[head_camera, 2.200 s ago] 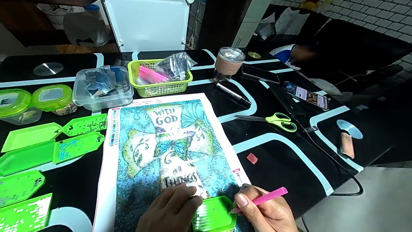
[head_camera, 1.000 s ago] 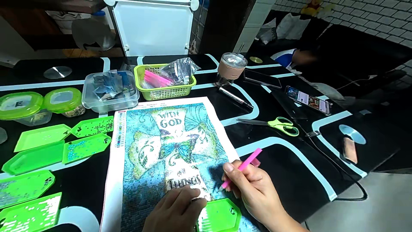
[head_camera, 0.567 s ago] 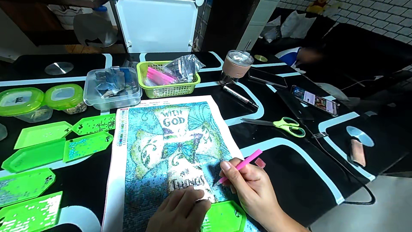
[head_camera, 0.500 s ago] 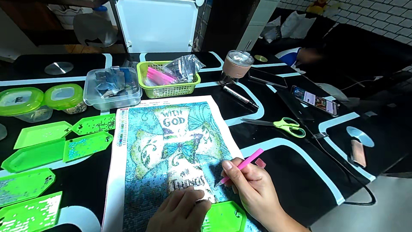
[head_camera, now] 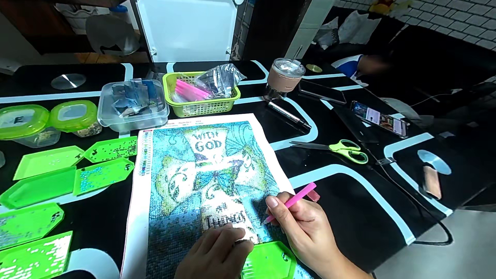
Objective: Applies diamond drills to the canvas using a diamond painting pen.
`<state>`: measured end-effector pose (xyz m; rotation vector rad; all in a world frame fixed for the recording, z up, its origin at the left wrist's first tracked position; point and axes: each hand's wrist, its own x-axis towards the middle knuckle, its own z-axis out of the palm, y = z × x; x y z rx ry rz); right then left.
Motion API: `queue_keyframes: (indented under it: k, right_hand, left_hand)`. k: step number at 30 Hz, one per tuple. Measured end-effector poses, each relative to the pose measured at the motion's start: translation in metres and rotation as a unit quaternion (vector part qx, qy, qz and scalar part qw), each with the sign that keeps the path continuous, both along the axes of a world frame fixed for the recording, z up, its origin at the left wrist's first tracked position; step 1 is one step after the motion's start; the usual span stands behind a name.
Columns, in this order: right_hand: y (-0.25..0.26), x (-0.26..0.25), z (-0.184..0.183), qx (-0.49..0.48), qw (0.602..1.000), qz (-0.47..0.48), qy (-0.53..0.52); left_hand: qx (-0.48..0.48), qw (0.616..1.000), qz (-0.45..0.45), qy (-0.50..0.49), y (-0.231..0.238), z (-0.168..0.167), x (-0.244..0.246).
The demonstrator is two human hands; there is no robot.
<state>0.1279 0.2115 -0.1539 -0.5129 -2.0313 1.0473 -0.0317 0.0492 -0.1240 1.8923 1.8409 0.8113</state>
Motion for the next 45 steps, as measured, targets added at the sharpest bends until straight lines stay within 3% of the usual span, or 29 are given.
queue_keyframes:
  k: [11, 15, 19, 27, 38, 45]
  right_hand:
    - [-0.005, 0.003, 0.002, 0.151, 0.987, -0.011, -0.056]
    - [-0.005, 0.009, 0.007, 0.051, 0.997, 0.005, -0.056]
    - [-0.012, 0.023, 0.007, -0.064, 0.998, 0.012, 0.022]
    - [-0.032, 0.028, 0.002, -0.005, 0.999, 0.042, 0.002]
    - [-0.031, 0.028, 0.001, 0.003, 0.999, 0.048, -0.003]
    - [-0.017, 0.018, 0.013, -0.185, 0.981, 0.008, 0.050]
  left_hand:
    - [0.010, 1.000, 0.003, 0.002, 0.000, -0.001, 0.000]
    - [0.009, 1.000, 0.009, 0.004, -0.001, -0.001, 0.001]
    - [0.011, 1.000, 0.009, 0.006, -0.001, -0.001, 0.001]
    - [0.018, 1.000, 0.007, 0.008, -0.001, -0.002, 0.000]
    - [0.017, 1.000, 0.010, 0.014, -0.001, -0.003, 0.001]
    - [0.004, 1.000, 0.007, 0.003, -0.001, -0.002, 0.001]
